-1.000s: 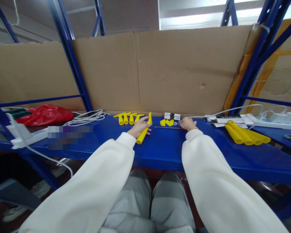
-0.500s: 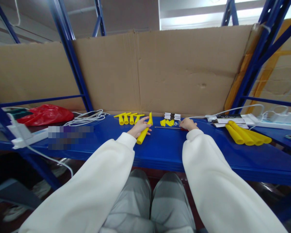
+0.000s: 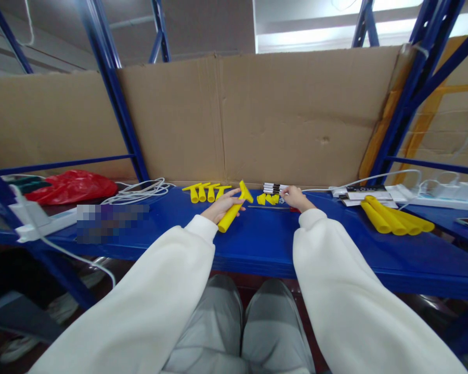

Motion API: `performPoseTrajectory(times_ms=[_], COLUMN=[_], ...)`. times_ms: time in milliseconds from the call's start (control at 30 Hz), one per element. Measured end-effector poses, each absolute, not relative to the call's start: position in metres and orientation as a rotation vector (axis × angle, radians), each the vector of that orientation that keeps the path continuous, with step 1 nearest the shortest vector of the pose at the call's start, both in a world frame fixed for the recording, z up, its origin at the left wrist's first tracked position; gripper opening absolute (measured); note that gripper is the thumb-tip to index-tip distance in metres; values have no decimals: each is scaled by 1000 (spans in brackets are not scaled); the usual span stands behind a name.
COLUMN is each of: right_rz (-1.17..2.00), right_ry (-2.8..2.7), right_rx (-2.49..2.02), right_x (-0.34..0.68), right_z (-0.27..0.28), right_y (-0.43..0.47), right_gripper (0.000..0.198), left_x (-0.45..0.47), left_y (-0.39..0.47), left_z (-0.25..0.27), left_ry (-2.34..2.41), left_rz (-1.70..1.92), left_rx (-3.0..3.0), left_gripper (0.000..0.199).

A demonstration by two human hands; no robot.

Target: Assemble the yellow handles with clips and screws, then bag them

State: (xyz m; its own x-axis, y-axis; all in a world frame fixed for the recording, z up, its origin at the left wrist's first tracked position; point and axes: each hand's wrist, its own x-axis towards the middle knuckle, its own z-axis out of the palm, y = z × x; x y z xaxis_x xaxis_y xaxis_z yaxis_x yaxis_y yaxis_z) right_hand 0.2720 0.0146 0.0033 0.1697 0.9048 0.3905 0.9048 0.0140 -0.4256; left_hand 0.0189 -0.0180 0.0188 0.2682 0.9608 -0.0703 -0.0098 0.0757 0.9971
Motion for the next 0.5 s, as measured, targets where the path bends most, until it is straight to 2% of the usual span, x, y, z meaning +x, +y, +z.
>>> performPoseTrajectory(times_ms=[100, 233, 500], right_rz=[133, 151, 99], right_ry=[-1782, -1857, -1927], right_rx=[-1592, -1308, -1174], right_x=[254, 228, 216], right_z=[7, 7, 3], right_y=[14, 12, 11], right_gripper=[16, 12, 9], left_x=[17, 15, 13], left_y=[-18, -18, -18], left_z=[18, 16, 14], left_ry=[940, 866, 799], left_rz=[890, 790, 711], left_rx=[1248, 1286, 1366], left_gripper=[70, 69, 73])
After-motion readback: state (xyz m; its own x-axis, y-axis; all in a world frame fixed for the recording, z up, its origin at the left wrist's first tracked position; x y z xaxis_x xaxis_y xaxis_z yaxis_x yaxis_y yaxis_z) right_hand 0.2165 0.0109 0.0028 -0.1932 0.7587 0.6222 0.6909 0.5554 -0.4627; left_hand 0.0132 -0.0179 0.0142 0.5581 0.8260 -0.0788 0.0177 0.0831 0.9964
